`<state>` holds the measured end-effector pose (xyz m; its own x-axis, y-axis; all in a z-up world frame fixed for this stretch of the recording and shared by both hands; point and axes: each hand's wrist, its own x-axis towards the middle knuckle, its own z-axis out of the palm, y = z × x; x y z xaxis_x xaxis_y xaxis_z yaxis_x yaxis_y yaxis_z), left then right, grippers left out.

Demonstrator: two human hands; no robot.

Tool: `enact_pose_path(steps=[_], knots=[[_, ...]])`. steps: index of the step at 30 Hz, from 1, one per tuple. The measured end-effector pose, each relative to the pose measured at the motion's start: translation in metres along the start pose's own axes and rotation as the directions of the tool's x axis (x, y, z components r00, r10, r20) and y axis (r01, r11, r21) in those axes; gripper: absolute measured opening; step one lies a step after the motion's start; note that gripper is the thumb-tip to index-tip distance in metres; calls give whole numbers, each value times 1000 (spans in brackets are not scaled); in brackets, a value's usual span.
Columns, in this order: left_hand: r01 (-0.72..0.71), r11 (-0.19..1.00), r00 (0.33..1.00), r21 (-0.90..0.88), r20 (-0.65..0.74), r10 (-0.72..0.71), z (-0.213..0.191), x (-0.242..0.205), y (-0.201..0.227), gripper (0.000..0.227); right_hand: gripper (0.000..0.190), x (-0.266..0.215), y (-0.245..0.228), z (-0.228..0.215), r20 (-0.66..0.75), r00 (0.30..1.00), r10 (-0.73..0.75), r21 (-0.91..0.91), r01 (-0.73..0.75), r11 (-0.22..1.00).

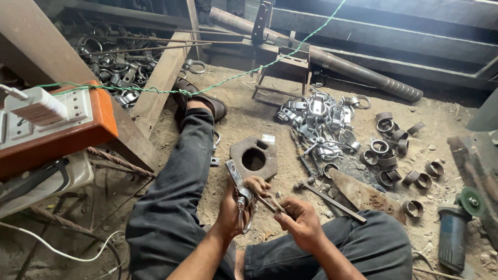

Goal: The person sits on the floor and assembles metal parts by hand, using a wrench to tighten a bolt on a metal bracket. The person repeatedly picks up parts, aligns them, and secures them with the wrench.

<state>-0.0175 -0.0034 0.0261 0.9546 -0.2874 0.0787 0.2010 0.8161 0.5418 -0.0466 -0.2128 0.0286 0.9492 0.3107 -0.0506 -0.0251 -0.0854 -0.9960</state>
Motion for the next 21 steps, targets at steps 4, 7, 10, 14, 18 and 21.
enact_pose_path(steps=[4, 7, 10, 14, 18, 21], knots=[[21, 987, 1000, -159, 17, -18, 4, -2, 0, 66, 15, 0, 10, -4, 12, 1000, 24, 159, -26, 987], [32, 953, 999, -302, 40, -21, 12, -3, 6, 61, 14, 1, 12, -7, 19, 999, 37, 194, -40, 980], [56, 906, 997, -419, 69, -29, 19, -4, 12, 62, 15, 1, 10, -10, 24, 999, 28, 241, -33, 970], [93, 870, 996, -484, 52, -78, 24, -8, 18, 61, 17, 2, 8, -8, -5, 1000, -3, 201, 4, 980], [167, 813, 983, -558, 160, -93, 23, -7, 18, 57, 25, 3, 2, -3, 57, 997, -61, 138, 53, 989], [377, 558, 926, -739, 302, -226, 11, -6, 20, 63, 39, -1, -10, 9, 10, 991, 133, 54, -133, 990]])
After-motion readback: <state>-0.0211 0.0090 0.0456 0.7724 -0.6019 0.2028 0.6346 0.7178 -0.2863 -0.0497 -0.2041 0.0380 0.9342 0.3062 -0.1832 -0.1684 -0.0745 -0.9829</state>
